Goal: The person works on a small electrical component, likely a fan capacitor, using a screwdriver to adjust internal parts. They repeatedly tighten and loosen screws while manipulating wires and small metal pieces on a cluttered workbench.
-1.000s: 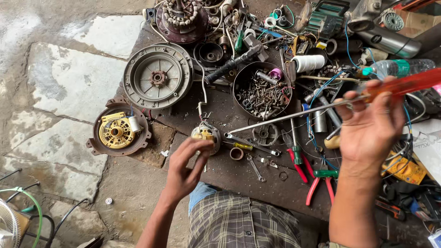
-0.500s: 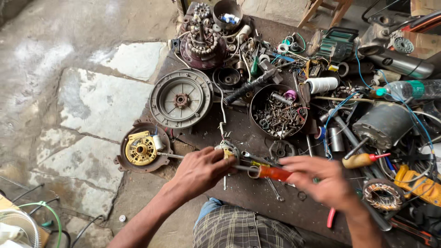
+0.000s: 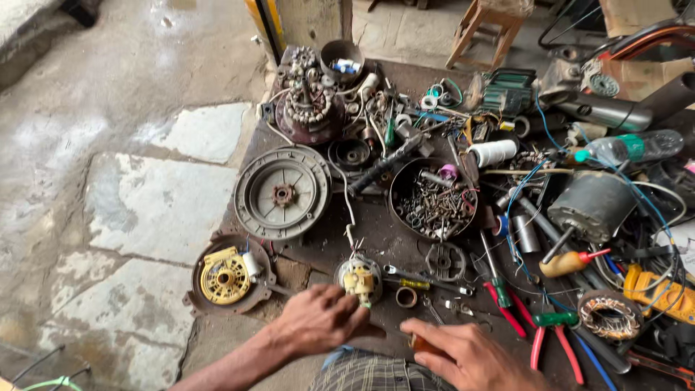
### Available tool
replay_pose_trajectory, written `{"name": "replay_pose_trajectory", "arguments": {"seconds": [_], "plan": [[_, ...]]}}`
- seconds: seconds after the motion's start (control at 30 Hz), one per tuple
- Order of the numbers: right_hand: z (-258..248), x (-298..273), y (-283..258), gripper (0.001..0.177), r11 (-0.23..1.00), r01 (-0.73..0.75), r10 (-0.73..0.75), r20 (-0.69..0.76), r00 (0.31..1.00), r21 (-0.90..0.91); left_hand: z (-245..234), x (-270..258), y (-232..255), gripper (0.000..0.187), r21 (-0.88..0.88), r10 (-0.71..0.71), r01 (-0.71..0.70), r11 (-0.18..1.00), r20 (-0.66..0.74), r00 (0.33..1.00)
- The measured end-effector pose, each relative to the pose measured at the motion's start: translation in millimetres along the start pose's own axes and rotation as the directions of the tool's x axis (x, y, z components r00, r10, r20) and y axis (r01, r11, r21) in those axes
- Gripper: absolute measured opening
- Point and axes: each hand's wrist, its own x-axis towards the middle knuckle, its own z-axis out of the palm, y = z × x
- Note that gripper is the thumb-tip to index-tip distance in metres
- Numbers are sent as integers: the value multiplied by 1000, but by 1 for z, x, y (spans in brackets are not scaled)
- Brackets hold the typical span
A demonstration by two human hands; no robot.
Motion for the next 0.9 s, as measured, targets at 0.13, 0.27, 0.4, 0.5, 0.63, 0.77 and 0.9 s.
{"name": "replay_pose_trajectory", "arguments": {"seconds": [0.13,0.27,0.4,0.5,0.63,0.77,0.9], "plan": [[19,-24,38,52,851,-466,357,384,852,241,-3,-2,-3,58,-105,75,-61,993,142,987],[43,-35,74,49,838,-446,315,389,865,314,-5,-5,-7,61,-46,111,-109,993,24,994],[46,-31,67,49,994,-53,40,125,991,98,-9,0,-17,57,-66,129,-123,990,98,987],[30,-25,38,54,893,-403,337,293,895,203,-14,-1,-18,41,24,139,-142,990,83,987],[16,-8,-4,53,939,-216,214,38,976,269,-27,-14,-48,39,195,175,-154,969,-99,980],[21,15,-8,44,982,-101,123,-134,983,160,-27,-4,-54,46,185,84,-57,981,-141,987],[32,17,6,50,828,22,138,-242,960,560,-41,29,-47,59,356,23,352,866,-731,682]]}}
